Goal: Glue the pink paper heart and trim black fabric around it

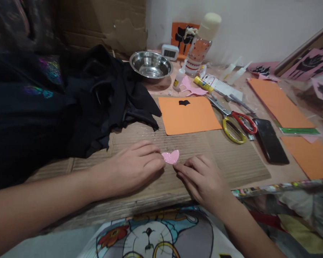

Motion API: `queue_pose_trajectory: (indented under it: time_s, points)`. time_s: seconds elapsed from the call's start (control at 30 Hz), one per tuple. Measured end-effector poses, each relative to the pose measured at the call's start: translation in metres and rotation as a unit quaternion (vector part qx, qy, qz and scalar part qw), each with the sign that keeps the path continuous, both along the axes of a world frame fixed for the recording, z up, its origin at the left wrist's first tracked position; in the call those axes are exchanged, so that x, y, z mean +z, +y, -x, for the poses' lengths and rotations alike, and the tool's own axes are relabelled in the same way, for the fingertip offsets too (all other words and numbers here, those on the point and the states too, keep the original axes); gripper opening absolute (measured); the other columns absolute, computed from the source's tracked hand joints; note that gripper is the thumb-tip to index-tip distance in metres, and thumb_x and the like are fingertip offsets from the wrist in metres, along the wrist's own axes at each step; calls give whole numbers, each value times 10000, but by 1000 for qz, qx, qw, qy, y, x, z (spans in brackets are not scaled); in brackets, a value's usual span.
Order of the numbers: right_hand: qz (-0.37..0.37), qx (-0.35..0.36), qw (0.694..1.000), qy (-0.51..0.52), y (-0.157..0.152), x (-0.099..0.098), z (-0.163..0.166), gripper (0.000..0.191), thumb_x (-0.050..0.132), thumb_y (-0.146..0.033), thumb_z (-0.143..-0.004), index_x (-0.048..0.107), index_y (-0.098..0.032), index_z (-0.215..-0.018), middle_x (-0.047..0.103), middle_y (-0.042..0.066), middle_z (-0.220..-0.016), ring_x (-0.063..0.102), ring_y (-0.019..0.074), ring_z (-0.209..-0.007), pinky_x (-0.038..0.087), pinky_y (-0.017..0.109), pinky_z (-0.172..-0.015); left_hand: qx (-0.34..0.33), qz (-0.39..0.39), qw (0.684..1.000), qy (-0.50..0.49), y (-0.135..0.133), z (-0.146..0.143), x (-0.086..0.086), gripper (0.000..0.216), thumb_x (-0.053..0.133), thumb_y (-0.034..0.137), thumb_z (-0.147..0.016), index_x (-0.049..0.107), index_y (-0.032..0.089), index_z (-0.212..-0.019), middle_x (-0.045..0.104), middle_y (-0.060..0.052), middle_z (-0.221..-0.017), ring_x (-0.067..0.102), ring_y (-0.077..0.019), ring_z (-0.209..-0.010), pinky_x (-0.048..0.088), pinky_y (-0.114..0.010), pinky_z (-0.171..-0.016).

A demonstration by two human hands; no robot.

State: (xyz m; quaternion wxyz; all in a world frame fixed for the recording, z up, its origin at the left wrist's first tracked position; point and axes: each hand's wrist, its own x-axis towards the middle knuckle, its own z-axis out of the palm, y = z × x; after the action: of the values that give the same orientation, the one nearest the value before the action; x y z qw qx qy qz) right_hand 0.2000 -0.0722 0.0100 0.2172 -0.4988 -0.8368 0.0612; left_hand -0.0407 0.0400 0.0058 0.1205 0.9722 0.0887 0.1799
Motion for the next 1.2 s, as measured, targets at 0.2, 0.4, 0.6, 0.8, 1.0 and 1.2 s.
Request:
queue_pose_trajectory:
  time_s: [0.2, 0.4, 0.6, 0.8, 1.0, 1.2]
  points:
    - [18, -10, 1000, 12, 1, 0, 1, 206, 536, -123, -1039, 719, -121, -1133, 676, 95, -875, 535, 241, -817, 454, 379, -712, 44, 144, 988, -24, 7, -3, 2, 157, 502, 203, -1039, 654, 173, -1062, 721, -77, -1021, 654, -238, -1004, 504, -404, -936]
    - [27, -18, 999, 26, -5, -3, -2, 178, 556, -123, -1039, 706, -150, -1132, 701, 76, -875, 550, 227, -806, 468, 371, -706, 124, 180, 974, -64, 20, 0, 4, 114, 539, 202, -990, 649, 176, -1007, 716, -62, -953, 652, -230, -919, 496, -395, -871]
    - [-10, -5, 1000, 25, -7, -6, 3, 110, 604, -118, -1024, 687, -160, -1081, 729, 66, -863, 568, 219, -786, 469, 365, -706, 134, 172, 974, -62, 26, -1, 1, 64, 592, 172, -979, 644, 188, -945, 692, -36, -891, 630, -214, -868, 481, -351, -807]
    - [-17, -12, 996, 90, -4, 1, 14, 149, 585, -173, -1050, 638, -188, -912, 712, 27, -783, 593, 189, -749, 478, 324, -709, 149, 179, 969, -83, 28, 2, 1, 128, 739, 214, -931, 657, 196, -834, 683, 6, -806, 631, -184, -798, 472, -298, -740]
    - [-31, -64, 988, 139, -6, 13, -8, 265, 585, -360, -1060, 662, -236, -839, 669, -14, -662, 618, 155, -607, 487, 265, -562, 232, 199, 946, -110, 42, 14, 29, 220, 781, 316, -904, 677, 206, -745, 747, 50, -722, 671, -126, -633, 448, -225, -581]
    - [-67, -156, 976, 135, -5, 6, -36, 260, 562, -350, -1037, 732, -286, -851, 733, 19, -727, 706, 208, -620, 526, 289, -480, 353, 116, 920, -124, 72, 38, 65, 330, 508, 333, -1018, 663, 218, -750, 671, 35, -622, 633, -144, -584, 487, -258, -590]
